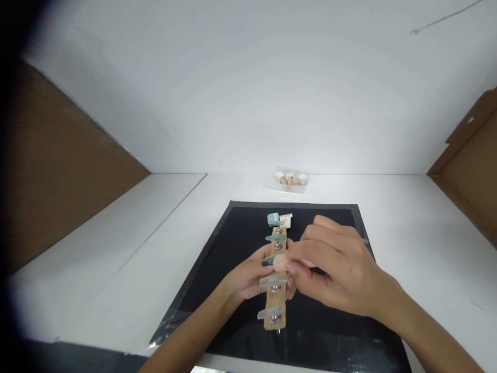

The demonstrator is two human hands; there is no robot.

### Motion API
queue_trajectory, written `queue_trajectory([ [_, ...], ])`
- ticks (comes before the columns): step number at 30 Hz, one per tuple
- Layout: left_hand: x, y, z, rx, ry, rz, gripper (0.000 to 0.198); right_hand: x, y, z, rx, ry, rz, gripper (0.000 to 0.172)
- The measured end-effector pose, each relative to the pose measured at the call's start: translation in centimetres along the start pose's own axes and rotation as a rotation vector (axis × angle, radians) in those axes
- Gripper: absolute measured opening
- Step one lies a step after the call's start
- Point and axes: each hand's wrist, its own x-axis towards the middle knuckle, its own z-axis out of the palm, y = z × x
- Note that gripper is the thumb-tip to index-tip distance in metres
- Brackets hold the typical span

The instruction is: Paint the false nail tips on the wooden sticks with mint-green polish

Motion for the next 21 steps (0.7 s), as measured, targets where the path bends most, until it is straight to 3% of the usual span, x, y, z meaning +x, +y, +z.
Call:
queue_trajectory([
  [8, 0.1, -0.1, 0.0, -0.005, -0.07, 0.027, 0.036, -0.2, 0.3, -0.1, -0.112, 0.069, -0.023, 0.02],
  [21, 0.3, -0.1, 0.1, -0.011, -0.08, 0.046, 0.037, -0.6, 0.9, -1.4, -0.19, 0.107, -0.014, 0.02],
])
